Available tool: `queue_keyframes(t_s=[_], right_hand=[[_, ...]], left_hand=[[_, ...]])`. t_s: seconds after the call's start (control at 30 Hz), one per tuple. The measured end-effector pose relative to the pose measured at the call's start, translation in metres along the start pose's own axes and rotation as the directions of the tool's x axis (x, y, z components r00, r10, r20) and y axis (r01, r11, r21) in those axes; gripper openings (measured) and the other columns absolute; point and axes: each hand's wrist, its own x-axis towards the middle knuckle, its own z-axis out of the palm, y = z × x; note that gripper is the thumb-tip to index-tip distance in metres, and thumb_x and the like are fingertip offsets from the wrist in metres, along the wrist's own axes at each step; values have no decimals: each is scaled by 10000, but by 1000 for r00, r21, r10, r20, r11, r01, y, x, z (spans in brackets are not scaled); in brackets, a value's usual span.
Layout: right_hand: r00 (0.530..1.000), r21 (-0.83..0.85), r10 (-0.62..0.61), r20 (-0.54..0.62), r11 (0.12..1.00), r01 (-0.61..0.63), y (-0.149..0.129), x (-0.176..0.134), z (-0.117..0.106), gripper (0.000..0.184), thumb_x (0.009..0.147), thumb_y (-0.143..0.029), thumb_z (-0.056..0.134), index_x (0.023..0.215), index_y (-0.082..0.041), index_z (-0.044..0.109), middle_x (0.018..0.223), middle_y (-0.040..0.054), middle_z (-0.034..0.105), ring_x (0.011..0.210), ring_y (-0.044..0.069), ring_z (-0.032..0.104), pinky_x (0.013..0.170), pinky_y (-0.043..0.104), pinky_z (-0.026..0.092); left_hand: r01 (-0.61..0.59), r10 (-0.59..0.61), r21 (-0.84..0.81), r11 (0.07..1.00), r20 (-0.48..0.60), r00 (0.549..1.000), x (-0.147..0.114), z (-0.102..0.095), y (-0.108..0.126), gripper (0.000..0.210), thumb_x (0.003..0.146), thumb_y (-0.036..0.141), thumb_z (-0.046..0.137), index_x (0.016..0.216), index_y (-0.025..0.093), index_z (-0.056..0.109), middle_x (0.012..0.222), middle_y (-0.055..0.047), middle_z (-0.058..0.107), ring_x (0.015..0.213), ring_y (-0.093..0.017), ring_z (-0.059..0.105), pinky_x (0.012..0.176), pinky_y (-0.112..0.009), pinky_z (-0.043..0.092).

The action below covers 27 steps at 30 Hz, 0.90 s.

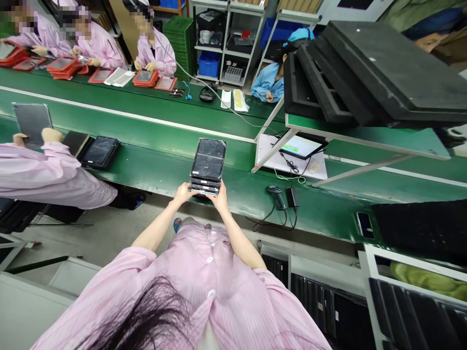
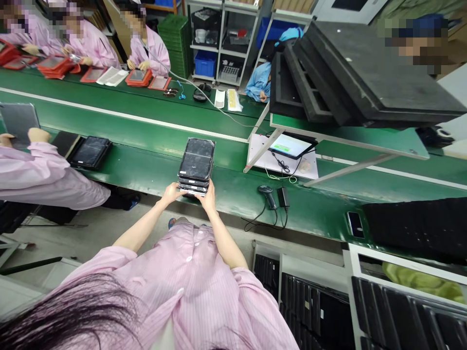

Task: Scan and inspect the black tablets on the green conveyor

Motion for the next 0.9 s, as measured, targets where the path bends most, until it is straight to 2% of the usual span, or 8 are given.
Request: queue_keyframes(t_s=[0.07, 0.17, 0.27, 0.43, 0.53, 0.67, 0.8, 0.9], right_hand=[[1000, 14, 7, 24, 1000, -7, 4, -3, 2, 1267, 752, -275, 963, 1817, -124, 293, 1846, 265, 411, 1708, 384, 429, 1405, 574, 392], [999, 3, 49, 20, 999, -49, 9, -4, 5, 1208, 755, -216, 937, 1805, -132, 346, 1795, 246, 506, 1660, 362, 510, 1399, 548, 413], [996, -13, 86, -1, 996, -86, 11, -1, 7, 1178, 757, -205, 937, 1800, -184, 388, 1751, 199, 585, 1601, 340, 585, 1371, 531, 455], [985, -71, 167, -41, 983, -170, 5, 7, 7, 1069, 811, -233, 924, 1771, -260, 455, 1671, 126, 681, 1500, 317, 672, 1304, 488, 518], [979, -115, 191, -70, 973, -198, 0, 13, 6, 987, 852, -247, 899, 1754, -262, 499, 1585, 132, 728, 1437, 335, 702, 1250, 470, 550], [975, -136, 210, -78, 966, -219, -1, 17, 7, 986, 838, -266, 906, 1746, -266, 519, 1541, 150, 719, 1382, 365, 717, 1198, 488, 578], [983, -40, 171, -64, 984, -173, 10, 15, 6, 995, 819, -249, 885, 1745, -246, 521, 1581, 165, 686, 1435, 359, 686, 1217, 495, 579], [990, 156, 131, 58, 978, -139, 32, 9, -11, 946, 812, -253, 837, 1714, -242, 550, 1637, 161, 667, 1426, 327, 699, 1131, 463, 638]], left_hand=[[-67, 68, -18, 998, 8, 998, -3, 5, -6, 640, 752, 484, 1057, 1264, 178, 825, 1347, -175, 827, 1248, -355, 801, 1149, -451, 617], [-59, 59, -4, 998, 3, 998, 0, 8, -10, 591, 721, 438, 1090, 1180, 169, 834, 1291, -175, 842, 1233, -360, 803, 1138, -450, 626], [-17, 16, 29, 999, 33, 999, 6, 5, -6, 480, 778, 408, 1066, 1132, 170, 846, 1252, -178, 870, 1216, -370, 817, 1106, -421, 630], [48, -65, 183, 982, 87, 994, 10, -5, 14, 452, 932, 432, 946, 1250, 139, 815, 1256, -180, 883, 1179, -322, 817, 1034, -340, 608], [85, -117, 271, 959, 103, 988, 13, -9, 27, 495, 980, 483, 887, 1292, 109, 796, 1266, -191, 875, 1159, -309, 805, 1002, -320, 590], [87, -123, 267, 960, 124, 985, 16, -12, 33, 530, 971, 505, 893, 1302, 101, 804, 1257, -185, 877, 1140, -294, 795, 982, -300, 572], [90, -115, 194, 977, 119, 986, 13, -14, 33, 479, 973, 466, 896, 1276, 102, 822, 1203, -157, 888, 1119, -274, 796, 966, -284, 564], [109, -119, 92, 990, 106, 987, 1, -14, 31, 462, 989, 425, 873, 1317, 105, 814, 1235, -134, 888, 1145, -249, 796, 997, -265, 562]])
